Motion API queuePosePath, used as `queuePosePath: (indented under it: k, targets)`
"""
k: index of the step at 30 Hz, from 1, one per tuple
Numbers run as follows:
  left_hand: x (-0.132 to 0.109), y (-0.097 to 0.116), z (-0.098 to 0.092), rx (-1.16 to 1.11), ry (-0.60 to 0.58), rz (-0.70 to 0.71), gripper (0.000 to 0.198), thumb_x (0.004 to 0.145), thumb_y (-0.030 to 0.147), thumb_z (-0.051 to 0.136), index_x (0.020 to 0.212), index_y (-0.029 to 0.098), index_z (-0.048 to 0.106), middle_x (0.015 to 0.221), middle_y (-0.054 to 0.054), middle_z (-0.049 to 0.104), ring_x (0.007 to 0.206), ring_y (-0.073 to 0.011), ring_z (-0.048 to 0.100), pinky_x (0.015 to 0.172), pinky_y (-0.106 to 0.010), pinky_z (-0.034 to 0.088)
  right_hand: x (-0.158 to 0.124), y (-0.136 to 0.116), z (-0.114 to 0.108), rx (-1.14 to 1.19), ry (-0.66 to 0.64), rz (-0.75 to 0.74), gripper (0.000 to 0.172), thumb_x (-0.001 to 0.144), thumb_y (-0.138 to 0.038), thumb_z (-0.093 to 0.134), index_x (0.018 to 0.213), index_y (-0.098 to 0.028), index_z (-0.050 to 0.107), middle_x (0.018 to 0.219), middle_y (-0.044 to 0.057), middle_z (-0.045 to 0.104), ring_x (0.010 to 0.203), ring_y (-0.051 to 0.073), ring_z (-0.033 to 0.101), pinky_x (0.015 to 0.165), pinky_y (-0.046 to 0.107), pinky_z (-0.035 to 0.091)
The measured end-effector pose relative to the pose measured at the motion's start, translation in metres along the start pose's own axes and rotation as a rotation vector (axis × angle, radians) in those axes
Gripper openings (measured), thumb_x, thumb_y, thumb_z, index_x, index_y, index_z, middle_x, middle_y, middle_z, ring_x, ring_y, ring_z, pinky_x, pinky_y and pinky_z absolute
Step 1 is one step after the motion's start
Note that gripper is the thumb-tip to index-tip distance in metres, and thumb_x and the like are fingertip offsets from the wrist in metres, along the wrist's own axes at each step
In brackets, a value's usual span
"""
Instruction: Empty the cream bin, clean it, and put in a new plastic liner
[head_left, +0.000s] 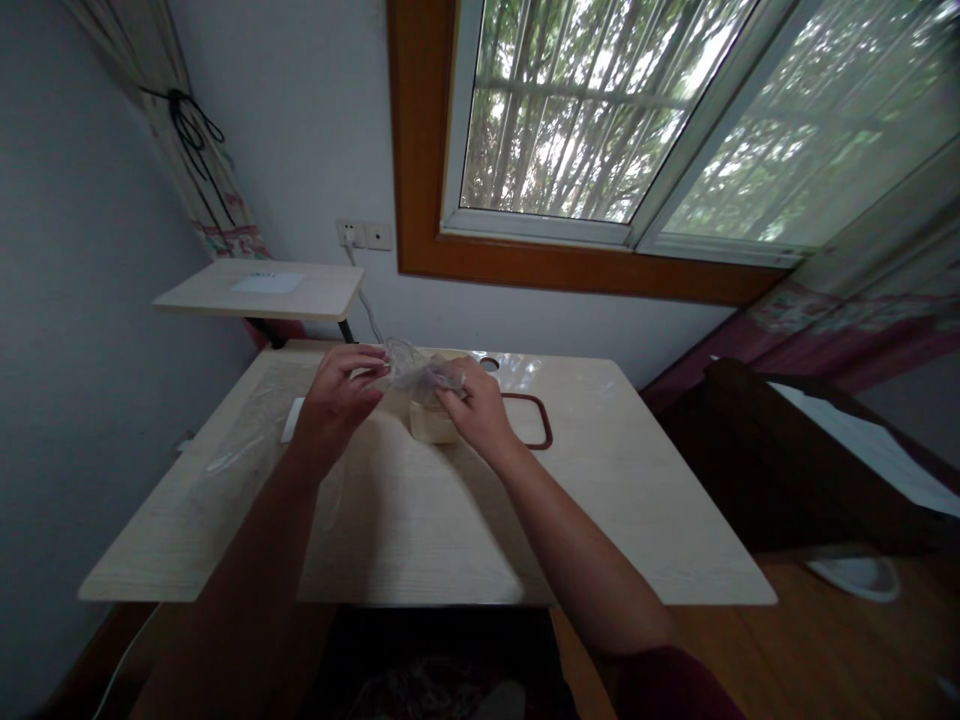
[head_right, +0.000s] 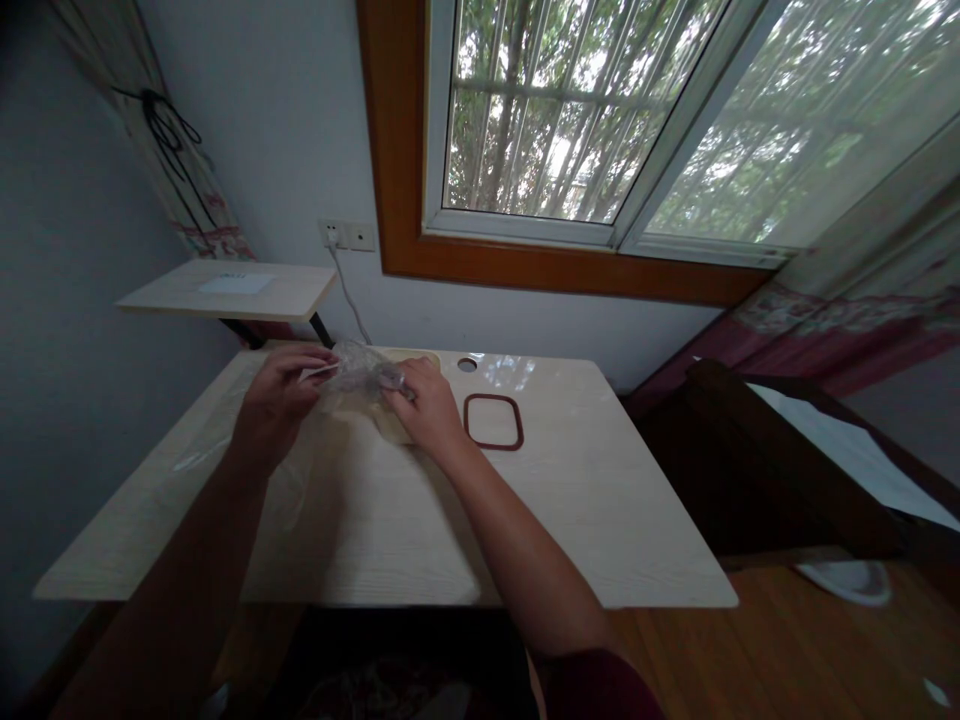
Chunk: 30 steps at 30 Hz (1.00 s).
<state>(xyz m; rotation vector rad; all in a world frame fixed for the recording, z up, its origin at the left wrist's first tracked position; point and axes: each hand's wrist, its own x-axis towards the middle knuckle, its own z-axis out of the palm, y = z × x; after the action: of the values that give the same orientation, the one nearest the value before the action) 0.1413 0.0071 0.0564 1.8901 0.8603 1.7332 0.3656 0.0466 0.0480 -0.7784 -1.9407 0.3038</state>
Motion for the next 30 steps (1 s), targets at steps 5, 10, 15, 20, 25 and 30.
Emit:
queuePosePath:
  k: [5, 10, 15, 20, 25, 30]
  targets:
    - [-0.004, -0.020, 0.008, 0.096, -0.002, -0.046, 0.091, 0.069, 0.048, 0.090, 0.146, 0.030, 0.046, 0.156, -0.016, 0.038, 0.146, -0.0343, 0.042, 0.115, -0.053, 0.045, -0.004, -0.002, -0.005, 0.018, 0.033, 0.052, 0.026, 0.102, -0.033, 0.052, 0.090, -0.023, 0.072, 0.093, 0.007, 0.072, 0.089, 0.023, 0.065, 0.082, 0.038, 0.052]
    - [-0.010, -0.029, 0.022, 0.076, -0.099, -0.188, 0.129, 0.063, 0.046, 0.094, 0.162, 0.035, 0.012, 0.160, -0.018, 0.039, 0.148, -0.0357, 0.041, 0.120, -0.058, 0.037, -0.003, -0.006, -0.005, 0.009, 0.083, -0.005, 0.019, 0.100, -0.030, 0.055, 0.099, -0.023, 0.073, 0.097, 0.007, 0.071, 0.095, 0.023, 0.064, 0.087, 0.040, 0.052]
    - [-0.013, -0.024, 0.036, -0.020, -0.157, -0.203, 0.132, 0.066, 0.038, 0.093, 0.163, 0.035, 0.004, 0.152, -0.016, 0.050, 0.138, -0.0326, 0.054, 0.116, -0.054, 0.044, -0.003, -0.014, 0.001, -0.066, 0.141, -0.064, 0.016, 0.090, -0.025, 0.067, 0.104, -0.022, 0.073, 0.101, 0.009, 0.064, 0.099, 0.026, 0.059, 0.088, 0.044, 0.051]
    - [-0.014, -0.033, 0.043, -0.041, -0.116, -0.161, 0.132, 0.062, 0.029, 0.095, 0.163, 0.033, 0.009, 0.138, -0.012, 0.060, 0.121, -0.0280, 0.064, 0.109, -0.048, 0.051, 0.000, -0.030, 0.003, 0.064, -0.040, -0.113, 0.026, 0.095, -0.026, 0.064, 0.121, -0.024, 0.070, 0.109, 0.009, 0.069, 0.104, 0.022, 0.064, 0.093, 0.041, 0.053]
    - [-0.010, -0.036, 0.041, -0.118, -0.020, -0.239, 0.108, 0.064, 0.026, 0.091, 0.155, 0.024, 0.033, 0.107, -0.005, 0.069, 0.097, -0.0200, 0.068, 0.096, -0.036, 0.054, 0.001, -0.043, -0.008, 0.197, -0.173, -0.146, 0.033, 0.102, -0.032, 0.057, 0.133, -0.025, 0.065, 0.127, 0.009, 0.071, 0.117, 0.022, 0.065, 0.103, 0.043, 0.050]
    - [-0.004, -0.021, 0.038, -0.147, 0.122, -0.448, 0.039, 0.075, 0.023, 0.080, 0.111, 0.020, 0.066, 0.092, -0.002, 0.070, 0.082, -0.0146, 0.066, 0.079, -0.027, 0.052, -0.004, -0.033, -0.018, 0.201, -0.076, 0.008, 0.029, 0.106, -0.035, 0.048, 0.122, -0.027, 0.071, 0.117, 0.005, 0.075, 0.111, 0.021, 0.067, 0.100, 0.042, 0.052]
